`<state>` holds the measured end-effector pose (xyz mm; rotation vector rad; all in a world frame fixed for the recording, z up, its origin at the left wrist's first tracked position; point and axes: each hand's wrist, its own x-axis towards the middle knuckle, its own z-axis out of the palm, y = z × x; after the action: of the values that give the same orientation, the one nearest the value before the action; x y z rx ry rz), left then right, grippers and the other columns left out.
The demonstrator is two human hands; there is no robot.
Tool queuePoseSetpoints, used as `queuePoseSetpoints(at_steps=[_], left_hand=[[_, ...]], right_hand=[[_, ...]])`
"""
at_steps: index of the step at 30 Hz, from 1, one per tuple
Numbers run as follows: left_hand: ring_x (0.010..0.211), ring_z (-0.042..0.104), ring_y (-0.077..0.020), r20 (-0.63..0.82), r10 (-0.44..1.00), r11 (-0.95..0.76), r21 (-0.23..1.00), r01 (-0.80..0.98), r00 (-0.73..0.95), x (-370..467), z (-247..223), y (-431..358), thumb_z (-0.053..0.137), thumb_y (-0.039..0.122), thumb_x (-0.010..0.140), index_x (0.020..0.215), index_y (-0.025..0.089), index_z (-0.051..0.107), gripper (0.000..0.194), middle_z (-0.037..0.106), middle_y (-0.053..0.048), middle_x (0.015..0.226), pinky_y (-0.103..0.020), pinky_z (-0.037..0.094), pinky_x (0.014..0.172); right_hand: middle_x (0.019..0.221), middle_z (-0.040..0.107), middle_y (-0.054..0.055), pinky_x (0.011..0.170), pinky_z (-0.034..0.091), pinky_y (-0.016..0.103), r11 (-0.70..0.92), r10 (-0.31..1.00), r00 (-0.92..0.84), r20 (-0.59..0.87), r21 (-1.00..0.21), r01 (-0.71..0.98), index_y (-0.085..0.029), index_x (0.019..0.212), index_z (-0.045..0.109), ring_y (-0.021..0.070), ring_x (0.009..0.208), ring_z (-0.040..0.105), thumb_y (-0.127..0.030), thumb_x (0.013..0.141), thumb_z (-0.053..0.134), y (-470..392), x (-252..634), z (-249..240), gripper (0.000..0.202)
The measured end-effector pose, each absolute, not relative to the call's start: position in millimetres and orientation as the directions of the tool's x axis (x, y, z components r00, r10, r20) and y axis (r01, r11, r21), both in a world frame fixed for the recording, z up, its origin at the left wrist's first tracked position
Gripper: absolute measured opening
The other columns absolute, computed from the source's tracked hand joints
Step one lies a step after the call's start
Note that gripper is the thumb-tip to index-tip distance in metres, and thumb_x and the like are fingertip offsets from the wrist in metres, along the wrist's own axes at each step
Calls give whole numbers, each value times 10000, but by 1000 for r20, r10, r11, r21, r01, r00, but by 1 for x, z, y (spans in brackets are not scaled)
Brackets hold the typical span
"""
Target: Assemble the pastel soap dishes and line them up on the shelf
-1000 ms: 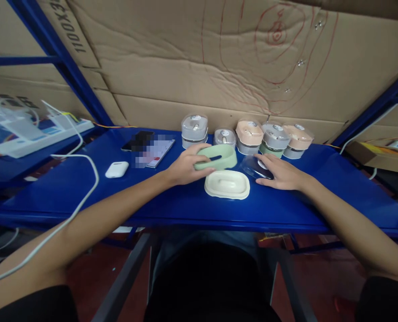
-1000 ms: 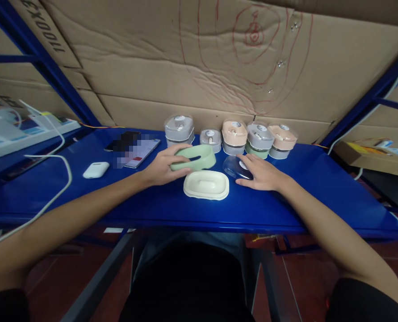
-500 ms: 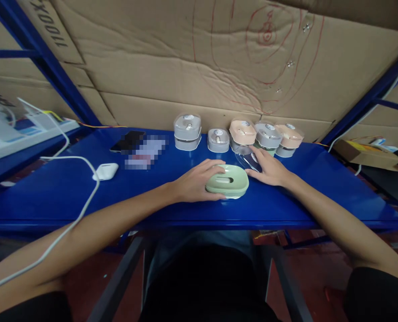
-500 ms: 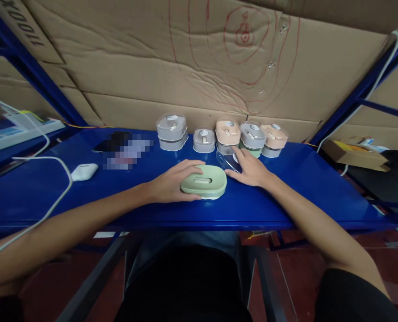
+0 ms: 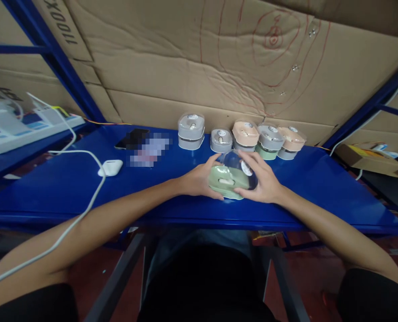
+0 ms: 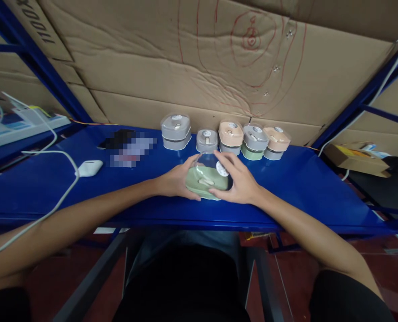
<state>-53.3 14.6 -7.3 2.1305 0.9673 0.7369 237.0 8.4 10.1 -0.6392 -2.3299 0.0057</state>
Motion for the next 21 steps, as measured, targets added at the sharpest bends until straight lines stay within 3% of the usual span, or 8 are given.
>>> queuePoseSetpoints(at_steps=[7, 13, 21], left_hand=[[1597, 545, -517, 241, 756, -506, 805, 309, 609, -52, -13, 21, 1112, 465, 533, 1830, 265, 140, 1633, 577, -261, 1709, -730, 412, 1314], [1594, 545, -529, 186, 801, -448, 817, 363, 569, -53, -11, 20, 1132, 444, 483, 1825, 252, 153, 1673, 577, -290, 1703, -748, 391, 1309], [1505, 635, -518, 184, 815, -441, 812, 382, 550, -52, -8, 18, 1131, 437, 473, 1787, 241, 245, 1597, 741, -238, 1527, -729, 409, 1277]], right_hand=[[1529, 603, 153, 1129, 626, 590, 882, 470, -694, 546, -279, 379, -386, 1837, 302, 389, 1382, 674, -639, 911, 875, 5, 222, -3, 1118], [1521, 616, 146, 1085, 655, 571, 836, 548, -693, 468, -340, 431, -372, 1808, 388, 386, 1335, 709, -649, 880, 892, 6, 224, -2, 1093], [1471, 646, 141, 1037, 664, 557, 795, 603, -713, 358, -340, 502, -348, 1760, 492, 365, 1230, 748, -614, 842, 908, 6, 220, 8, 1042]])
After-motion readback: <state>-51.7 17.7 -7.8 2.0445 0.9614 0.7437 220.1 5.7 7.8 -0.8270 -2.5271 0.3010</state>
